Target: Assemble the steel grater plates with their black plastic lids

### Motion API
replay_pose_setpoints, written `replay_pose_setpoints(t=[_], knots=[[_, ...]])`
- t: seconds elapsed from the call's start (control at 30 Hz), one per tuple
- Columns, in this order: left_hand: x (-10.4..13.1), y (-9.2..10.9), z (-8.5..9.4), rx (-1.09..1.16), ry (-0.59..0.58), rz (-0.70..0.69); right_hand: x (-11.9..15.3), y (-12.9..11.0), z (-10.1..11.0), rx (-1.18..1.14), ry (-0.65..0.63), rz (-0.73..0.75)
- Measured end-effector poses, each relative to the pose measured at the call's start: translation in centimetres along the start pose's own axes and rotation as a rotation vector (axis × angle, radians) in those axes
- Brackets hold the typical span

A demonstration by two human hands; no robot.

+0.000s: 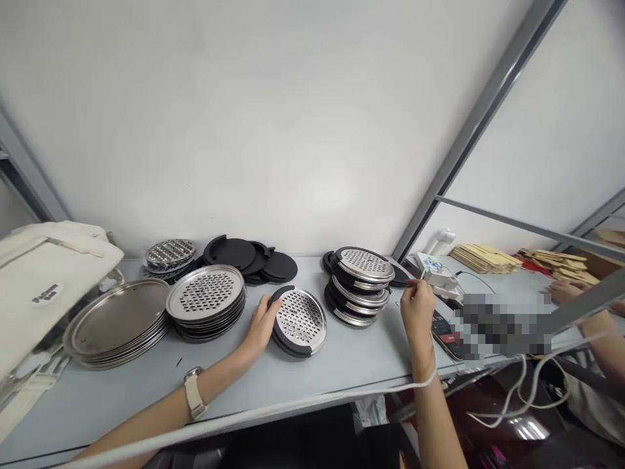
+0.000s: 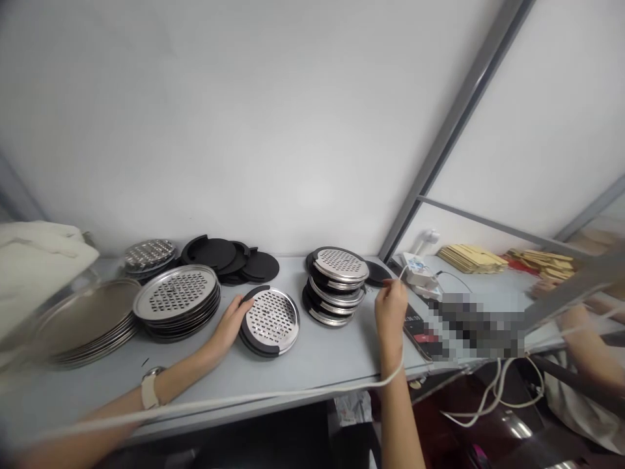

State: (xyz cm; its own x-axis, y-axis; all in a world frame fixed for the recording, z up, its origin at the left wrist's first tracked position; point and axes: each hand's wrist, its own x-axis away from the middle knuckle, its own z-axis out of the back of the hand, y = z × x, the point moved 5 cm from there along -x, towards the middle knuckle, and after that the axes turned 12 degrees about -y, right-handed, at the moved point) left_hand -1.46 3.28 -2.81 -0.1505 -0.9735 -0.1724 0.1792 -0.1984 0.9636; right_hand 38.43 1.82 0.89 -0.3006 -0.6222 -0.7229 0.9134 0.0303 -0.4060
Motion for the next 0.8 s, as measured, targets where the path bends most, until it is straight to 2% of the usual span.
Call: replay_pose_setpoints(t=[0.1,0.13,0.23,0.33,0.43,0.6,0.67,0.73,0.8], knots=[[0.1,-0.6,0.0,-0.048,0.023,0.027,-0.2,1.8,-2.3,-0.064,-0.232,0.030],[0.1,-0.4,0.1,-0.062,0.035,0.018,-0.2,2.1,-2.8,-0.075,-0.274,0.045],[0.6,1.2,0.3,-0.139,0.053,-0.083,0.2,2.4,-4.1,-0.045,-0.382,0.110],[1.3,3.5,0.0,-0.266,0.006,-0.232,0.8,2.2,-5.0,0.032,-0.490,0.152],[2.1,4.9,-1.0,-0.366,-0.138,-0.317,0.8,2.4,-5.5,0.060,-0.515,0.148],[3.3,5.2,-3.6,-0.669,-0.564,-0.480,0.4,2.7,-6.1,0.100,-0.524,0.150],[3.7,5.2,-4.2,-0.798,-0.699,-0.560,0.4,2.8,-6.4,0.118,-0.518,0.146],[3.9,5.2,-4.2,-0.869,-0.743,-0.590,0.5,3.0,-6.6,0.135,-0.512,0.140],[3.8,5.4,-4.1,-0.886,-0.733,-0.585,0.7,3.1,-6.8,0.144,-0.522,0.140]])
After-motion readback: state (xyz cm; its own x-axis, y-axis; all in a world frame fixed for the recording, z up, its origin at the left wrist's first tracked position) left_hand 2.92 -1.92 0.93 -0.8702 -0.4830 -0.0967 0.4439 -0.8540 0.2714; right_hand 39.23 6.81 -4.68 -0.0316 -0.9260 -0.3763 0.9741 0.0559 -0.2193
